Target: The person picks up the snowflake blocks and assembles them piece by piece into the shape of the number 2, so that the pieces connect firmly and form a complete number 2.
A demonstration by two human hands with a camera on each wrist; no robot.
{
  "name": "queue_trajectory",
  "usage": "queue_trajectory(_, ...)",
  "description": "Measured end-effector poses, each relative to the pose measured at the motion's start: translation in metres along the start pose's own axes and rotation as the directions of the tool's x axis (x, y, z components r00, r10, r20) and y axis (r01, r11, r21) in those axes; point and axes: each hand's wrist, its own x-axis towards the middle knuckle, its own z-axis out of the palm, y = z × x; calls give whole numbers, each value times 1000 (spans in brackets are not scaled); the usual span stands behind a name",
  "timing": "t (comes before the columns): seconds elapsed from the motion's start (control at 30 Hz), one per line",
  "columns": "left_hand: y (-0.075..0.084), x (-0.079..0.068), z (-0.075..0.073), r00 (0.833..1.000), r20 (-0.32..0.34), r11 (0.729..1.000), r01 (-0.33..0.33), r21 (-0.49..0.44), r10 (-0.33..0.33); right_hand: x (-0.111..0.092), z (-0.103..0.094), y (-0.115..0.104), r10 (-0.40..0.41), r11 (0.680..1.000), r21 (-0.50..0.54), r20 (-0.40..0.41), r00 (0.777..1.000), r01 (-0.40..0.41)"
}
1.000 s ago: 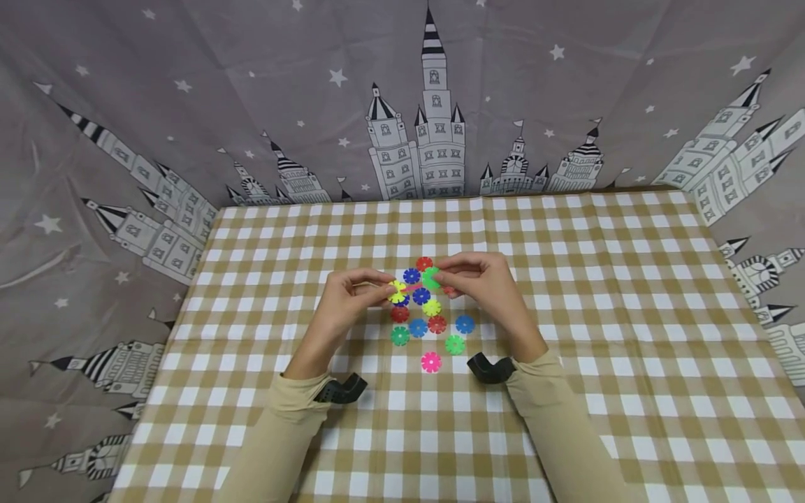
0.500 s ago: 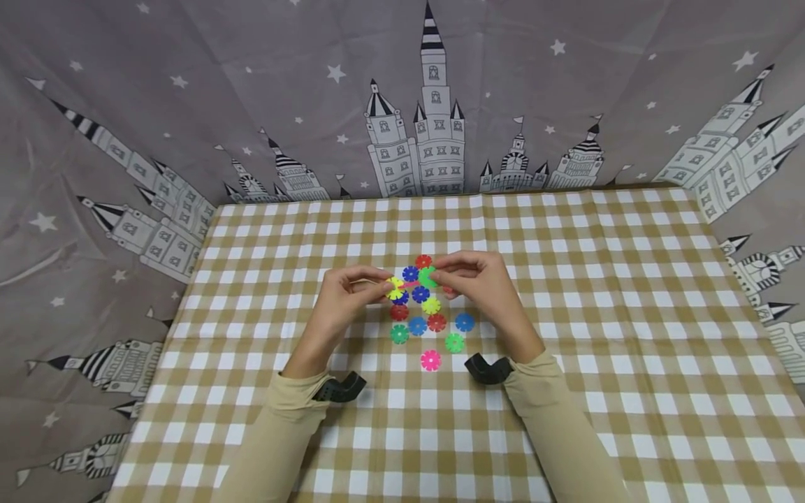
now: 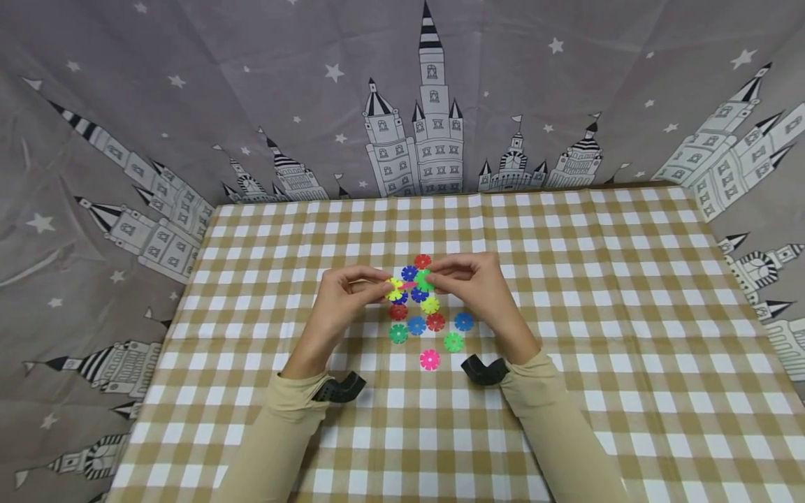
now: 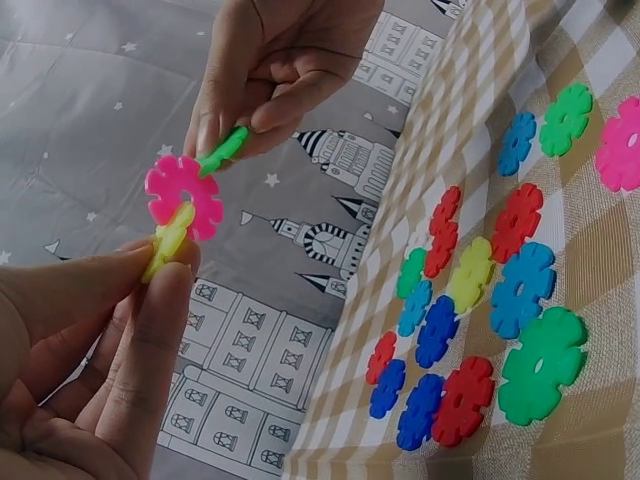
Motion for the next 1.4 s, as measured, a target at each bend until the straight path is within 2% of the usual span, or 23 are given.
queue_trajectory(0.27, 4, -2, -2, 999, -36, 999, -5, 52, 7, 0, 8, 1, -60, 998, 3, -27, 998, 60)
queue_trajectory(0.63, 5, -1, -2, 1000, -21, 997, 22, 74, -21, 0, 10, 4, -72, 997, -36, -34, 997, 71)
queue_trajectory(0.83, 4, -2, -3, 998, -47, 999, 39, 15, -38, 1, 17, 7, -92, 996, 7, -66, 994, 93)
queue_trajectory(1.1, 3, 0, -1, 997, -73, 998, 21, -67, -26, -1, 26, 8, -102, 994, 18, -143, 984, 106)
queue_trajectory(1.23, 2, 1, 1, 997, -65, 996, 34, -83, -39, -1, 23, 7, -71, 997, 21, -114, 991, 74)
queue_trajectory(1.4, 0, 1, 2, 999, 0, 997, 52, -63, -52, 1, 12, 8, -33, 999, 12, -65, 997, 33)
